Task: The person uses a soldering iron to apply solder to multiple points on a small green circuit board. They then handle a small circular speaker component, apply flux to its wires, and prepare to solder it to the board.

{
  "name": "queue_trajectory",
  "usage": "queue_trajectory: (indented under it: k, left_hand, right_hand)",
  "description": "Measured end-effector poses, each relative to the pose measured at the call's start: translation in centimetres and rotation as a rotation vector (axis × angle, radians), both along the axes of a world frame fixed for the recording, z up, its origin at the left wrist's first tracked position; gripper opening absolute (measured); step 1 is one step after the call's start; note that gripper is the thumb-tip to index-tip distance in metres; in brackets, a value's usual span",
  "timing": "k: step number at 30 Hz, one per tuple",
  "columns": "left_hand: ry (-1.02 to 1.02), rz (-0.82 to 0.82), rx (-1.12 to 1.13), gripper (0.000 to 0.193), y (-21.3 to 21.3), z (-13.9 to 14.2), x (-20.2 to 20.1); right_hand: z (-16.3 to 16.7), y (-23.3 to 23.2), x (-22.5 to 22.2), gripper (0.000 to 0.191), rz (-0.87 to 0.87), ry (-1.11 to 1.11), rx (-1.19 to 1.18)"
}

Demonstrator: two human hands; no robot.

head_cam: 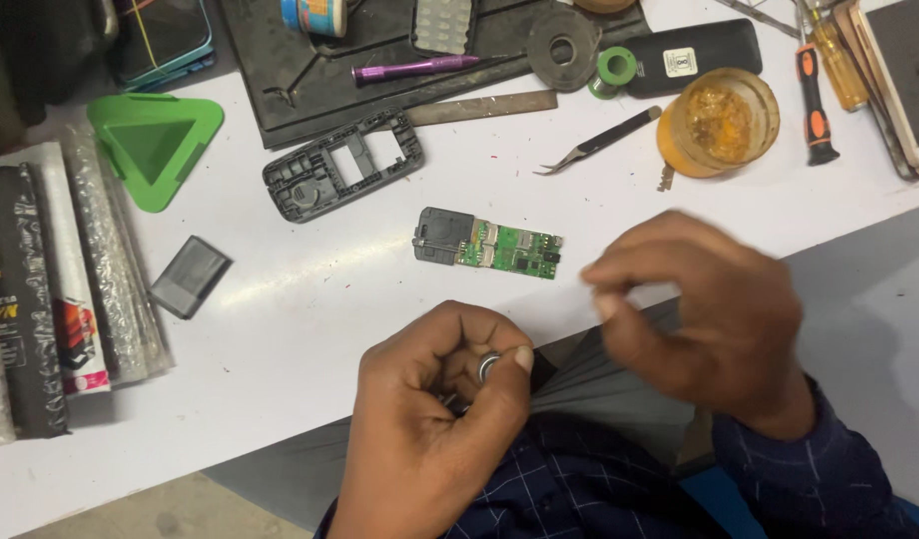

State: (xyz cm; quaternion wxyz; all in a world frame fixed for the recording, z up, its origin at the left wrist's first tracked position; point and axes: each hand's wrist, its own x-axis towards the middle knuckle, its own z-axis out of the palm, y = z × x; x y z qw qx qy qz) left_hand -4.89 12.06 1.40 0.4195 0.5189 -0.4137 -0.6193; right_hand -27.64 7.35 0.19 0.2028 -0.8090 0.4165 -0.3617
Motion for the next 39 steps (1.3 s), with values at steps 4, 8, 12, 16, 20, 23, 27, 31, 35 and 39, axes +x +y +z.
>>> queue_trajectory:
  k: [4, 8, 12, 16, 20, 23, 27, 31, 35, 39]
  left_hand:
    - [-0.058, 0.004, -0.036, 0.006, -0.3, 0.5, -0.2]
    - [-0.090, 0.013, -0.040, 0.007, -0.4, 0.7, -0.4]
    - [-0.144, 0.026, -0.052, 0.007, -0.4, 0.9, -0.7]
    - [-0.195, 0.028, -0.039, 0.007, -0.5, 1.2, -0.8]
    - [-0.221, 0.040, -0.050, 0.006, -0.4, 1.5, -0.9]
    - [-0.257, 0.053, -0.167, 0.007, -0.2, 1.7, -1.0]
    - [-0.256, 0.075, -0.302, 0.007, 0.0, 2.0, -1.2]
    - [-0.261, 0.067, -0.304, 0.007, 0.1, 2.0, -1.2]
    - [-0.197, 0.052, -0.164, 0.008, 0.1, 1.6, -1.1]
    - [0.062, 0.036, 0.020, 0.013, -0.2, 0.8, -0.9]
  right_hand:
    - [0.7, 0.0, 1.6, 0.020, 0.148, -0.033, 0.015]
    - [1.7, -0.8, 2.8, 0.016, 0.245, -0.063, -0.017]
    - [1.5, -0.9, 2.9, 0.013, 0.262, -0.044, -0.078]
    - [1.1, -0.7, 2.6, 0.011, 0.242, -0.018, -0.104]
    - [1.2, -0.5, 2.5, 0.014, 0.190, -0.039, -0.053]
    - [1.2, -0.1, 2.5, 0.014, 0.171, -0.072, -0.009]
    - [1.1, 0.3, 2.4, 0.018, 0.153, -0.104, 0.003]
    - [0.9, 0.3, 2.3, 0.018, 0.164, -0.068, -0.033]
    - [0.7, 0.3, 2.2, 0.016, 0.183, -0.121, 0.003]
    - [0.2, 0.6, 2.1, 0.013, 0.148, -0.179, 0.062]
